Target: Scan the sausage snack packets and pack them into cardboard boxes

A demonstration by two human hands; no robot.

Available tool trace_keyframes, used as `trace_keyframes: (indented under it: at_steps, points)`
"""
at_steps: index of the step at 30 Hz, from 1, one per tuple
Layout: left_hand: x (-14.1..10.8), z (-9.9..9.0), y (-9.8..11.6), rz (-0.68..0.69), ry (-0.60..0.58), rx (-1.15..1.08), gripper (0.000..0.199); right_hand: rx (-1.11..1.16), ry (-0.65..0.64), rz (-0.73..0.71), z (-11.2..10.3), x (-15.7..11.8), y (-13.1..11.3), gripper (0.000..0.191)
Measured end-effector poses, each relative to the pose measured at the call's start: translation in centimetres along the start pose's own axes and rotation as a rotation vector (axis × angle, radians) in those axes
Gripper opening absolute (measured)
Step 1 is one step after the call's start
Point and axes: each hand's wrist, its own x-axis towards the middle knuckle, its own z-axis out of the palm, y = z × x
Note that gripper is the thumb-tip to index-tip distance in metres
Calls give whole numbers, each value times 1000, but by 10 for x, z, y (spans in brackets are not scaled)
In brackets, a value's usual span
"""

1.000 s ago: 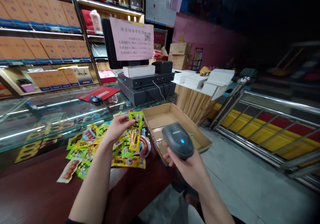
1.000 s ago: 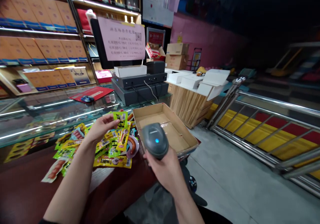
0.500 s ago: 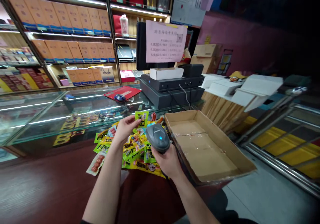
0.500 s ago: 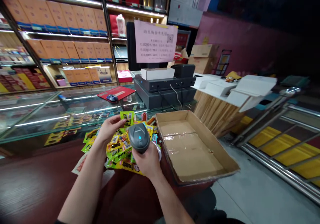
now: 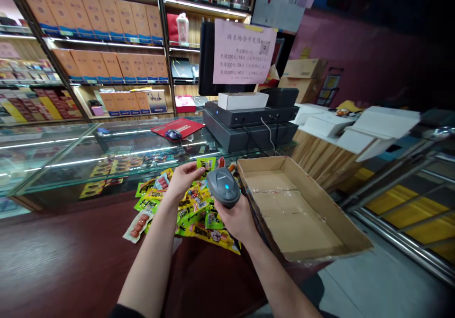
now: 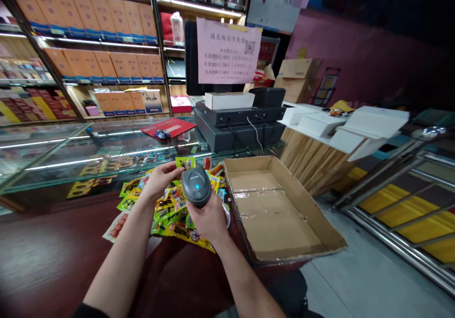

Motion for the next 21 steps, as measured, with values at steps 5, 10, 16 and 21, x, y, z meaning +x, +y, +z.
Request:
trace_keyframes:
  at_steps: [5, 10, 16, 21]
  points:
    - [-1, -2, 4, 9, 12, 20, 50, -18, 35, -64, -1, 3, -2, 8]
    - [2, -7, -1, 24, 17, 22, 42, -68, 44, -108, -1, 4, -6, 14]
    - [1, -10, 0, 43, 1, 29, 34, -48, 48, -58, -1, 3, -11, 18]
    - [0, -7, 5, 42, 9, 24, 43, 31, 3, 50, -5, 0, -17, 22]
